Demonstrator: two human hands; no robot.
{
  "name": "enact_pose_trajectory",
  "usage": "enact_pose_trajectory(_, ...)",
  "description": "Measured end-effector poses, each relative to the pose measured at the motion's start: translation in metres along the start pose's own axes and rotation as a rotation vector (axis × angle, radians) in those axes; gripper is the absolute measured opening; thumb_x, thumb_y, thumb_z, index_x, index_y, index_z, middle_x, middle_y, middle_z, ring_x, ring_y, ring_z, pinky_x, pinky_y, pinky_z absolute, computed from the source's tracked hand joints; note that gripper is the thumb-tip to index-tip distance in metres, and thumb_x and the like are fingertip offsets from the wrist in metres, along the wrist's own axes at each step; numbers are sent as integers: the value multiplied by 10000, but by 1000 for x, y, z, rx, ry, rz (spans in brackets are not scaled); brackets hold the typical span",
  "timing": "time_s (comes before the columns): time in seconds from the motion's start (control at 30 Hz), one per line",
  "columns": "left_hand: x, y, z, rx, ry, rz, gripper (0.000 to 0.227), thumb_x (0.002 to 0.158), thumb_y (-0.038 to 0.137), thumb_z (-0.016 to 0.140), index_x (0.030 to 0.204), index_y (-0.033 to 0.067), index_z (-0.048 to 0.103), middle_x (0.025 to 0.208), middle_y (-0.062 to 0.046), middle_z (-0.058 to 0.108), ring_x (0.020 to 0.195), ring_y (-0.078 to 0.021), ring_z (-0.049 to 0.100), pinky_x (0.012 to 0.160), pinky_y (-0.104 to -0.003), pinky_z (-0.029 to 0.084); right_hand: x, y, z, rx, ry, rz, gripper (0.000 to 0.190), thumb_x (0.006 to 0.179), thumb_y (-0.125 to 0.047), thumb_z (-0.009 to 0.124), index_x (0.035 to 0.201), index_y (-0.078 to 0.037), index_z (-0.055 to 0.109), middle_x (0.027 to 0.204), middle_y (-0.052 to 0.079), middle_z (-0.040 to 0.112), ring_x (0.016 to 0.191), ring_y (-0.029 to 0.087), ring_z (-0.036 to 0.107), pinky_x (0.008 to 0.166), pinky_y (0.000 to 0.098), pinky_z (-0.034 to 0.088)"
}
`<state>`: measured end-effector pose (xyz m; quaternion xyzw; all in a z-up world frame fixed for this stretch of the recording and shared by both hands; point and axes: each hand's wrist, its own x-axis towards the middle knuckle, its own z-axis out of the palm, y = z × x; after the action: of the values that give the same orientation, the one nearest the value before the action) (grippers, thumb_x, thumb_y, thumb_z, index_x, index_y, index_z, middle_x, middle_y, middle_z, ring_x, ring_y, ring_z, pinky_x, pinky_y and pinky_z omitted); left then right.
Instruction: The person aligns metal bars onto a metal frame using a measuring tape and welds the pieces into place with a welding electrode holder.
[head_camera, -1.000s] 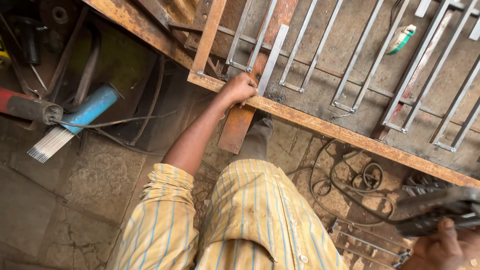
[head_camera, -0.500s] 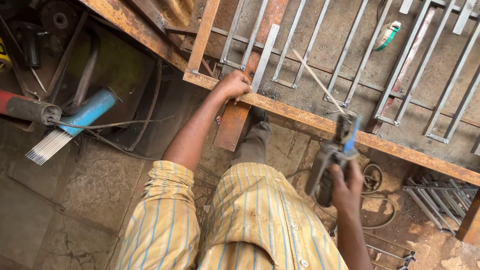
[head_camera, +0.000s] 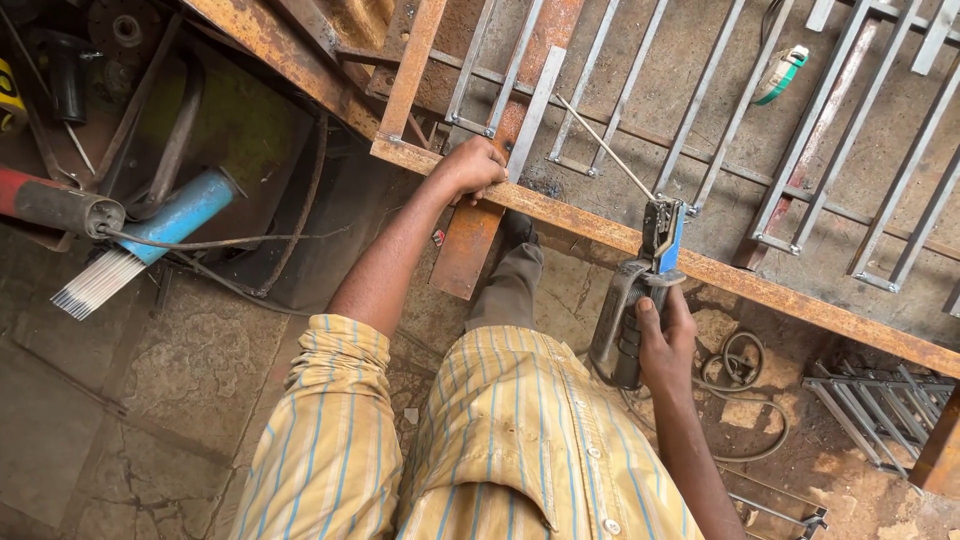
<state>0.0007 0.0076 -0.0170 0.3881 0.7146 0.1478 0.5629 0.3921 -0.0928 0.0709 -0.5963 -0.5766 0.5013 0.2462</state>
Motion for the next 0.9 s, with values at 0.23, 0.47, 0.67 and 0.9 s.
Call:
enact_pose_trajectory(0.23,-7,0,-5,-2,2,72,161,910,100,711,967,-45,752,662,-89,676,439,-101,580,388,-291,488,4,-18,2,57,-20,24,376,1055,-122,551,1419,-26,556,1086,151,708,901,201,713,749,375,639)
enact_pose_trajectory(0.47,4,-7,-1,-85,6,71,117,868,107,729,918,2,743,642,-69,692,418,-116,577,371,-308,485,9,-7,-2,63,-17,31,319,1055,-146,547,1345,-15,577,1021,134,725,803,173,721,689,351,648)
enact_pose_trajectory(0.67,-5,-3,-3,-85,4,99,138,874,99,731,891,-37,748,652,-84,682,433,-113,588,380,-314,496,8,1,-1,88,-32,10,344,1065,-188,578,1364,-18,581,1036,138,725,848,190,712,727,355,637)
enact_pose_trajectory(0.9,-2,-4,-4,39,37,170,137,830,105,724,914,7,769,670,-52,729,466,-93,634,413,-295,528,9,-3,-1,95,-39,-67,414,1067,-164,573,1453,-20,541,1155,155,704,1028,210,691,876,384,597)
